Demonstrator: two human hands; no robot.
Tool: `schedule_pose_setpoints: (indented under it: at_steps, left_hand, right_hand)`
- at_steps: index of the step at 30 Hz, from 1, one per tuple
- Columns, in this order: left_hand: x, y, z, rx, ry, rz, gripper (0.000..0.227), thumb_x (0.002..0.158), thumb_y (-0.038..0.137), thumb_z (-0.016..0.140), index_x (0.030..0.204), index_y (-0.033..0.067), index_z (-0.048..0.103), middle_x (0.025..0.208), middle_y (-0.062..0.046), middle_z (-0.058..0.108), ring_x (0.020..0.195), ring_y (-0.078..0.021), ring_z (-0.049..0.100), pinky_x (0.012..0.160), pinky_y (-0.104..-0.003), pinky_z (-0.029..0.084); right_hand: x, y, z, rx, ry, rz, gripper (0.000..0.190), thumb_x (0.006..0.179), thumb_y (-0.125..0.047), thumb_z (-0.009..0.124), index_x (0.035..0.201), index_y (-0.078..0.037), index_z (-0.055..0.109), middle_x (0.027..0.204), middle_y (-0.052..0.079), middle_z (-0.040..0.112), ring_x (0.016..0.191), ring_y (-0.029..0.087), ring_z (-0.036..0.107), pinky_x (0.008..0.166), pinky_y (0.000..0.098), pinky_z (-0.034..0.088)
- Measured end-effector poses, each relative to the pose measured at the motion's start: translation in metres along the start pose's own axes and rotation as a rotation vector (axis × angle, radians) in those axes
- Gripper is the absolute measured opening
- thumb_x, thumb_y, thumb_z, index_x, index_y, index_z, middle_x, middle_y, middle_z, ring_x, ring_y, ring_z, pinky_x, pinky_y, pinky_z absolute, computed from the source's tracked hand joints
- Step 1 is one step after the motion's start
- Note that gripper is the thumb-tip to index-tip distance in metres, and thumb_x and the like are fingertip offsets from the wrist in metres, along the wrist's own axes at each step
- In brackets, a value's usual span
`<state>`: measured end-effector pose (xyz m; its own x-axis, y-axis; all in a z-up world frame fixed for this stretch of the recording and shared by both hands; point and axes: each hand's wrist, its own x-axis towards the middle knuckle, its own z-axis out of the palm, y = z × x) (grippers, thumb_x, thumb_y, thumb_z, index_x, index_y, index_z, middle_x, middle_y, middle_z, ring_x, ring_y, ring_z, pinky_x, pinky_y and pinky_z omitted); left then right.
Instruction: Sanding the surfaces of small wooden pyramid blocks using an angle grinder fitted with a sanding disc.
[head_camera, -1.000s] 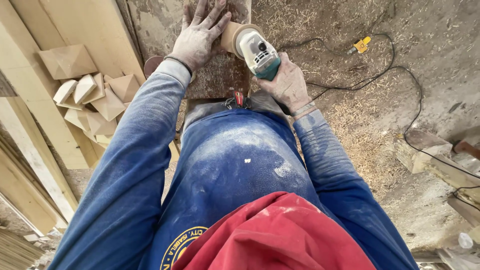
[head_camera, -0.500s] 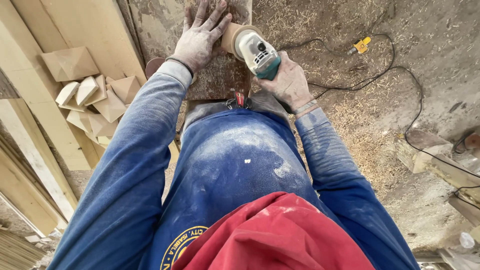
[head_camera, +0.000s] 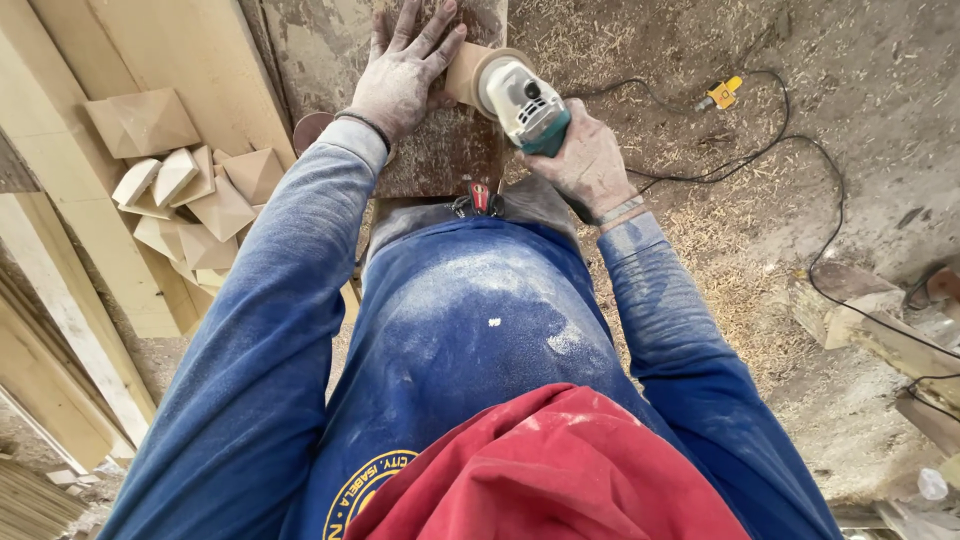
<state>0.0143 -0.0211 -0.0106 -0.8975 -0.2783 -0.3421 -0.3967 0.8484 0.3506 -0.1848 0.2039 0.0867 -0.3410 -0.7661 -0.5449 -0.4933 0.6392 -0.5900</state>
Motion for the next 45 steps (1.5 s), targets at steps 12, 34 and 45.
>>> schedule_pose_setpoints:
  at_steps: [12,34,45]
  left_hand:
    - [-0.02,0.031,0.013,-0.002,0.161,-0.215,0.096,0.104,0.059,0.064,0.167,-0.0007,0.023,0.175,-0.018,0.009,0.161,-0.0388,-0.003,0.129,-0.063,0.0]
    - [0.001,0.023,0.022,-0.142,0.071,-0.136,0.079,0.115,0.047,0.056,0.167,0.0006,0.019,0.177,-0.016,0.009,0.163,-0.0326,0.001,0.134,-0.051,0.006]
    - [0.02,0.001,-0.012,0.044,0.059,0.165,0.079,0.1,0.038,0.069,0.17,0.025,0.035,0.178,-0.005,0.021,0.162,-0.0356,0.008,0.123,-0.073,0.001]
  right_hand:
    - [-0.021,0.062,-0.009,0.152,0.162,0.017,0.071,0.083,-0.045,0.088,0.127,0.001,0.055,0.118,0.018,0.07,0.107,0.03,0.072,0.095,0.0395,0.058]
    - [-0.043,0.03,0.005,0.231,0.159,0.057,0.066,0.08,-0.044,0.087,0.116,0.001,0.055,0.111,0.02,0.073,0.102,0.031,0.075,0.09,0.0395,0.06]
    - [-0.014,0.007,0.017,0.082,0.151,0.002,0.061,0.076,-0.04,0.087,0.114,-0.003,0.057,0.1,0.021,0.074,0.093,0.036,0.075,0.083,0.0458,0.059]
